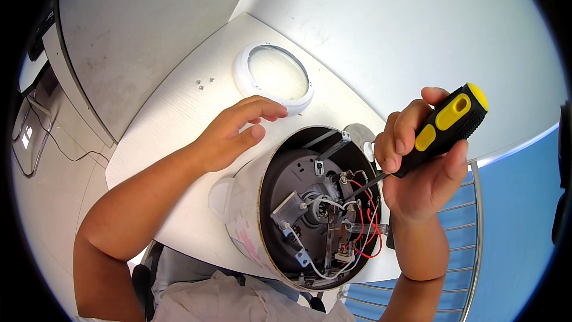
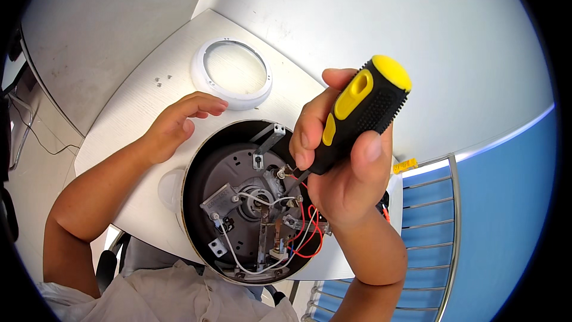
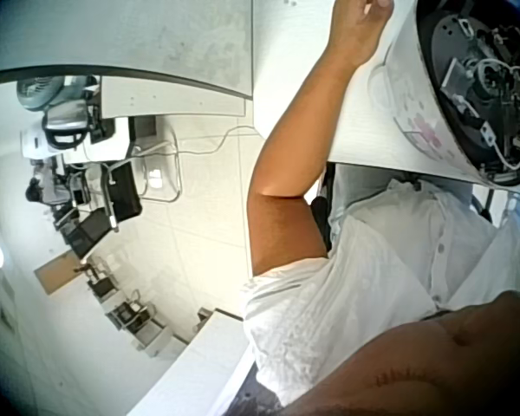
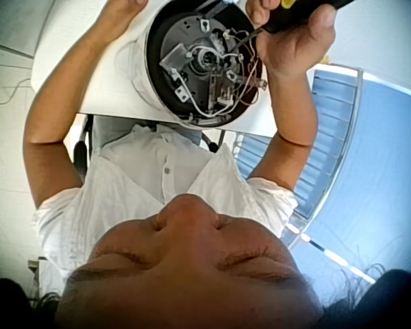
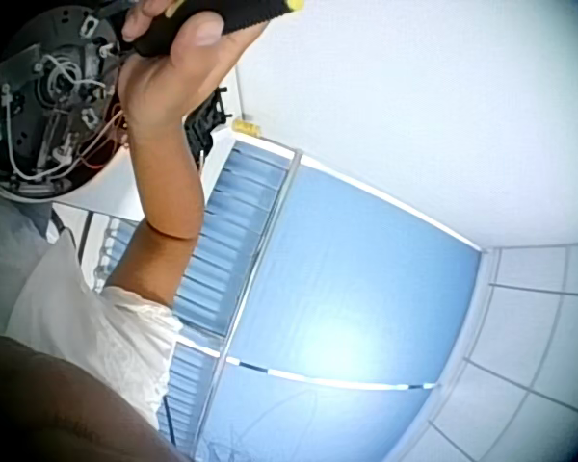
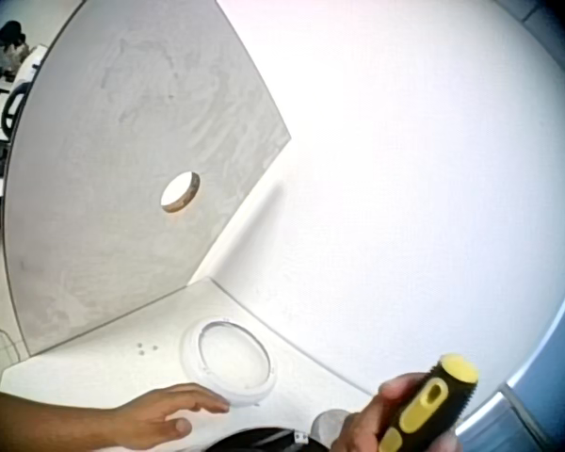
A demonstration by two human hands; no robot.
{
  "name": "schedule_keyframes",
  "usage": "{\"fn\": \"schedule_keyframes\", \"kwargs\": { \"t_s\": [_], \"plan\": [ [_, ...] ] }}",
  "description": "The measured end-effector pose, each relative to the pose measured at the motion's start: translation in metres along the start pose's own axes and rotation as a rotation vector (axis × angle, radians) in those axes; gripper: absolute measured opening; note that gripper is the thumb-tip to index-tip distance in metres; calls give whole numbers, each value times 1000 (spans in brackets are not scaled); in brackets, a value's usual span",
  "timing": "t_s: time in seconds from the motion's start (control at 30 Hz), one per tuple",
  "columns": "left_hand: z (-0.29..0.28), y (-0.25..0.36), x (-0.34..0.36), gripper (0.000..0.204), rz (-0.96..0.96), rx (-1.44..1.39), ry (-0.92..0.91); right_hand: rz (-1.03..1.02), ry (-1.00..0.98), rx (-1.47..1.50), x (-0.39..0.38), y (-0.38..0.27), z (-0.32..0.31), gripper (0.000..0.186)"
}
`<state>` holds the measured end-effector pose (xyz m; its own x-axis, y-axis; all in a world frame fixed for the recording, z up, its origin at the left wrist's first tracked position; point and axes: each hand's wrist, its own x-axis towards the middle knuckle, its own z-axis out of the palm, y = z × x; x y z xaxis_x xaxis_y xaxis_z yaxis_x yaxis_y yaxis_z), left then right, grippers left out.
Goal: The person uses a screwdriver to remove screws from the base of a white cylindrical appliance, then detaches the outer casing to expose internal wiring and components. The person continues to adjust and remove additional screws from the internal assembly.
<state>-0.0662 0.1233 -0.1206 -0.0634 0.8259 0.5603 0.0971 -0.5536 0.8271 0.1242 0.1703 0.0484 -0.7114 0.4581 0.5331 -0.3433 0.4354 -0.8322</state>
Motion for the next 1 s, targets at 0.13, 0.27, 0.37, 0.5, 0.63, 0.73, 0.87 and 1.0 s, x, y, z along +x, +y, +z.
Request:
{"fn": "schedule_keyframes", "kwargs": {
  "t_s": [0.13,0.27,0.37,0.5,0.63,0.73,0.87,1.0],
  "plan": [
    [-1,-1,0,61,-4,-7,2,-48,-28,41,2,2,0,57],
    [-4,1,-1,69,-45,15,-41,-40,-12,84,2,-1,0,61],
    [-4,1,-1,69,-53,6,-38,-26,33,166,-1,-9,-1,68],
    [-5,-3,-3,57,3,2,20,-222,59,171,-3,-43,-4,56],
    [0,-2,2,62,15,-3,28,-423,175,122,-46,-110,-43,54],
    [-9,5,-1,64,32,154,68,-493,347,16,-100,-120,-80,47],
    [-26,24,3,58,178,322,314,-375,791,149,-175,-65,-113,41],
    [2,87,-39,48,519,204,567,-197,1117,313,-226,-4,-140,38]
  ]
}}
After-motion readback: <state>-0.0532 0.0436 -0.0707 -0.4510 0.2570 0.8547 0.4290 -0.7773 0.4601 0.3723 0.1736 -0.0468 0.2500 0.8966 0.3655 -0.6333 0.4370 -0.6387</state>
